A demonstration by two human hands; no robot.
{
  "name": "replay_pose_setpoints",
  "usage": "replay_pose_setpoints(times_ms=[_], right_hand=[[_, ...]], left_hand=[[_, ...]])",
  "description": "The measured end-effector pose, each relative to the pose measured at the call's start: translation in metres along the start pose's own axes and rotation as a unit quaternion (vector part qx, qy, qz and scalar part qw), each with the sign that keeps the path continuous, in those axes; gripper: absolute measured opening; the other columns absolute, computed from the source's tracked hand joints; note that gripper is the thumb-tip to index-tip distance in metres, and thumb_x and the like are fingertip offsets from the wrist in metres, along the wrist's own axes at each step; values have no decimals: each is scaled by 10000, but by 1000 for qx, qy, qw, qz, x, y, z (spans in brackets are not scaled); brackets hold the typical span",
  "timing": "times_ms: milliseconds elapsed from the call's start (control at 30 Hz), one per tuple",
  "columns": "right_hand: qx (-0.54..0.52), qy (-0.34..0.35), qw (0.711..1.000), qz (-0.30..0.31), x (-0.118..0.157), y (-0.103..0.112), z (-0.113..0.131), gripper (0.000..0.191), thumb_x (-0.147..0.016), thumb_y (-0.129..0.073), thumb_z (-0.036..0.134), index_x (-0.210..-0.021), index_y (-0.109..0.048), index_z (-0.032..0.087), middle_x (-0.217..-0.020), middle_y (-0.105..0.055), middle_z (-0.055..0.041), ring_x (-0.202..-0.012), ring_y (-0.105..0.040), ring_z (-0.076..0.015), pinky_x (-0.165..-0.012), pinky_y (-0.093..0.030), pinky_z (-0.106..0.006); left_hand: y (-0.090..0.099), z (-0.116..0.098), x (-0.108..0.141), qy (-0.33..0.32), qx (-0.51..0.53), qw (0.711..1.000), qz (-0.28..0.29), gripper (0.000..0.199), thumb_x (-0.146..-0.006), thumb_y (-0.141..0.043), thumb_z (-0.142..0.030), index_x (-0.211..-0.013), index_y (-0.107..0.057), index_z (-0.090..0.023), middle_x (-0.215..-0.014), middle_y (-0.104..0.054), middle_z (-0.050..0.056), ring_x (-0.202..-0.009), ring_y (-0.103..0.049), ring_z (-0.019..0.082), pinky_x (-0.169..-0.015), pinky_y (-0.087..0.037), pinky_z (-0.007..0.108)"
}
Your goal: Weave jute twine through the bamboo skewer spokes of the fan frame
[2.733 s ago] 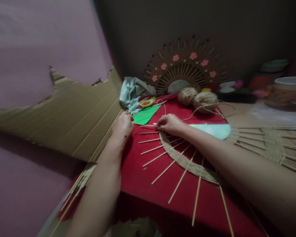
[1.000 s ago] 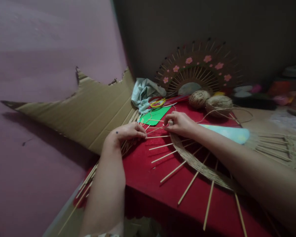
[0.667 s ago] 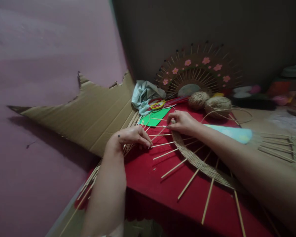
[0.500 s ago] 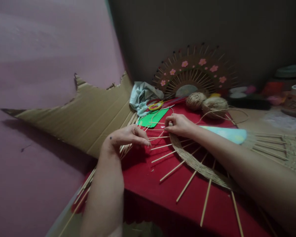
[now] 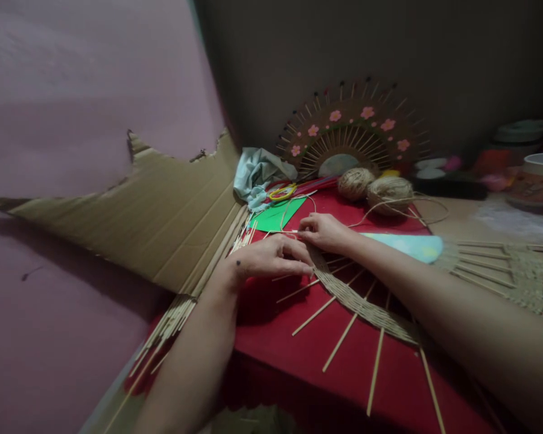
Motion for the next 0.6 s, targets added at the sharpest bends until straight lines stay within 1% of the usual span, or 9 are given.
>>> replay_pose_setpoints(times_ms=[33,133,233,333,433,533,600], right_hand=[[-4,1,1000,0,0,-1,-2,152,-795,-563,204,-833,-708,179,-794,-667,-40,-702,-558,-139,-609,-355,-220],[-13,2,1000,-3,-1,-4,-7,184,-742,-586,152,-871,-713,187,-813,-674,-28,-731,-571,-139,-630,-370,-209],[-22,1,1000,-8,-2,-5,-9,176,-731,-595,150,-852,-719,184,-788,-678,-28,-715,-572,-141,-628,-373,-214],[-35,-1,999,-15,-2,-4,-8,133,-714,-618,153,-795,-721,175,-748,-680,-30,-692,-571,-146,-610,-371,-222],[-59,1,998,-35,-3,4,-4,116,-713,-613,131,-758,-716,159,-745,-680,-37,-706,-577,-147,-625,-385,-225],[-96,-3,993,-69,-3,22,2,166,-750,-553,102,-805,-705,141,-781,-683,-36,-735,-586,-134,-654,-416,-218],[-118,-9,989,-87,-4,36,6,189,-768,-529,105,-860,-691,128,-761,-672,-28,-686,-575,-120,-627,-430,-219]], left_hand=[[3,0,1,-6,0,999,-33,205,-842,-574,-287,-798,-699,-130,-765,-634,23,-727,-551,118,-716,-427,233],[13,-2,5,-24,-20,989,-145,152,-828,-597,-245,-785,-693,-135,-817,-611,28,-802,-560,126,-780,-428,251],[17,1,6,-30,-64,975,-209,136,-834,-594,-227,-796,-693,-142,-831,-596,29,-821,-555,126,-784,-425,257],[19,7,4,-31,-82,966,-242,143,-843,-590,-236,-811,-696,-146,-836,-600,35,-813,-557,127,-775,-431,259],[20,15,1,-23,-87,959,-269,155,-846,-593,-264,-836,-697,-150,-825,-602,35,-783,-557,125,-741,-438,252],[20,23,-2,-8,-100,953,-286,170,-857,-581,-282,-846,-694,-155,-802,-598,27,-757,-549,120,-720,-436,246],[19,27,-3,-1,-106,950,-294,179,-862,-574,-291,-842,-693,-158,-796,-601,24,-751,-548,119,-719,-436,248]])
Point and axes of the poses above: each hand's wrist, its own x-axis away from the middle knuckle, its own y-axis out of the back of the hand, z = x × y, the point moved 4 cm from there along -x, towards the middle knuckle
